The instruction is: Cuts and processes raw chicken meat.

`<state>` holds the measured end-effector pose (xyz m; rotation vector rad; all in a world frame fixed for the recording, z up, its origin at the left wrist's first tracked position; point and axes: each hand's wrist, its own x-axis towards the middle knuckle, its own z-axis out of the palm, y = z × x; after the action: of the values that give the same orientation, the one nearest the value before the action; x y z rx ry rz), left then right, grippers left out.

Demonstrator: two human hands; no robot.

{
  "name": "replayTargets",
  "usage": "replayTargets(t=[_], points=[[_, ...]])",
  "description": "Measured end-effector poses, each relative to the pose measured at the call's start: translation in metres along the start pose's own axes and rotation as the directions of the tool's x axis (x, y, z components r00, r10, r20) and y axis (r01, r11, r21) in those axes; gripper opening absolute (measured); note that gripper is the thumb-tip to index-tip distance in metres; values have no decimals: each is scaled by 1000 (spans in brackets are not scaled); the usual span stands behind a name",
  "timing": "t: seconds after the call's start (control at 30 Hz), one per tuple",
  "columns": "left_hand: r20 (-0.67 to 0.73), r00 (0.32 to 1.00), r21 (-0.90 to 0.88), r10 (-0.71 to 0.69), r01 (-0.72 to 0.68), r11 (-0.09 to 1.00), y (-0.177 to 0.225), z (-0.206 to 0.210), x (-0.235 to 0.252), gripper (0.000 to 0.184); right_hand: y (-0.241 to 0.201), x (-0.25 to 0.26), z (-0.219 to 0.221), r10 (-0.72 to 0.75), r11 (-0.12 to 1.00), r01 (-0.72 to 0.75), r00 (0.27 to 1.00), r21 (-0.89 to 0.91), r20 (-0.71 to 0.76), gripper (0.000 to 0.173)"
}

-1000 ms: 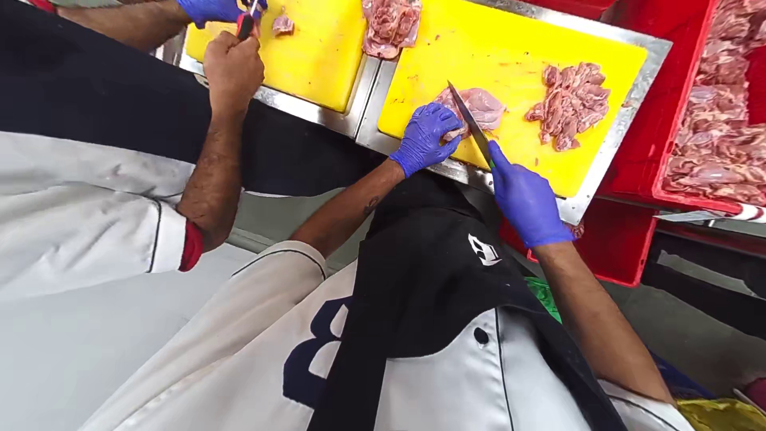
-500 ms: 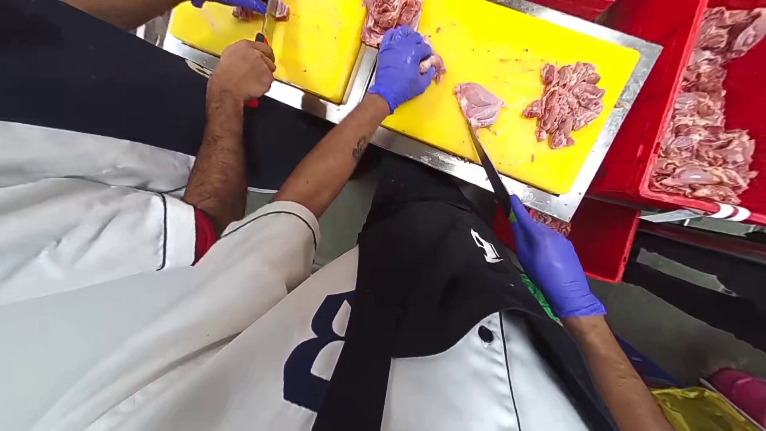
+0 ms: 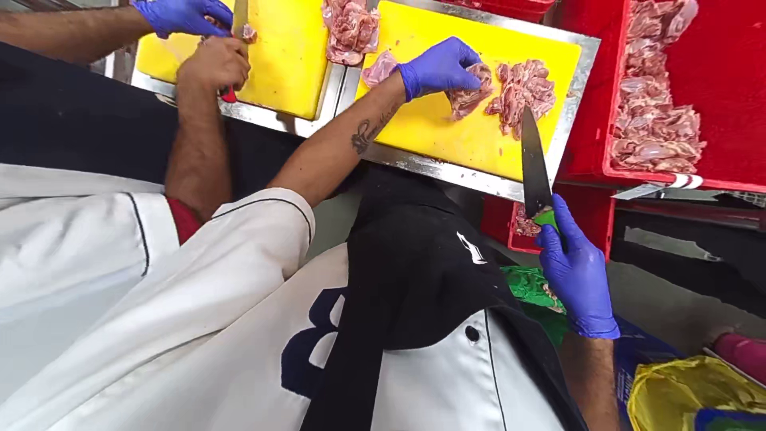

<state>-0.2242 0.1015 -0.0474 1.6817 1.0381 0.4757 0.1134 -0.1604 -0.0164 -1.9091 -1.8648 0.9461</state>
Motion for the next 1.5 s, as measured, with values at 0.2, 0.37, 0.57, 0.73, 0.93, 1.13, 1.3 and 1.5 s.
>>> replayTargets(t=[0.2,0.37,0.57,0.73,0.93,1.13,1.3,1.5], points=[[-123,990,164,-74,94,982,-41,15,8,35,1,5,-2,28,998,-26,999,61,-35,52],[-459,841,468,287,-46,883,-71,50,-24,25,-6,13,15,16,992,-14,1000,123,-8,51],[-227,890,698,396,-134,703,-87,89,-68,28,-23,47,55,-82,996,80,996,49,35,48],[-238,883,710,405,-127,693,-89,90,-73,27,-21,66,80,-186,961,203,977,-189,105,49],[-274,864,726,422,-102,680,-87,95,-73,27,-21,77,71,-174,882,234,968,-408,180,49],[-273,876,736,399,-76,672,-83,96,-73,26,-78,133,84,-171,873,256,958,-415,231,53],[-252,885,751,393,-77,656,-84,93,-73,27,-82,128,85,-174,871,266,954,-413,246,54],[-333,902,709,274,49,703,-85,72,-68,26,-11,20,20,-51,867,205,943,-454,328,49]])
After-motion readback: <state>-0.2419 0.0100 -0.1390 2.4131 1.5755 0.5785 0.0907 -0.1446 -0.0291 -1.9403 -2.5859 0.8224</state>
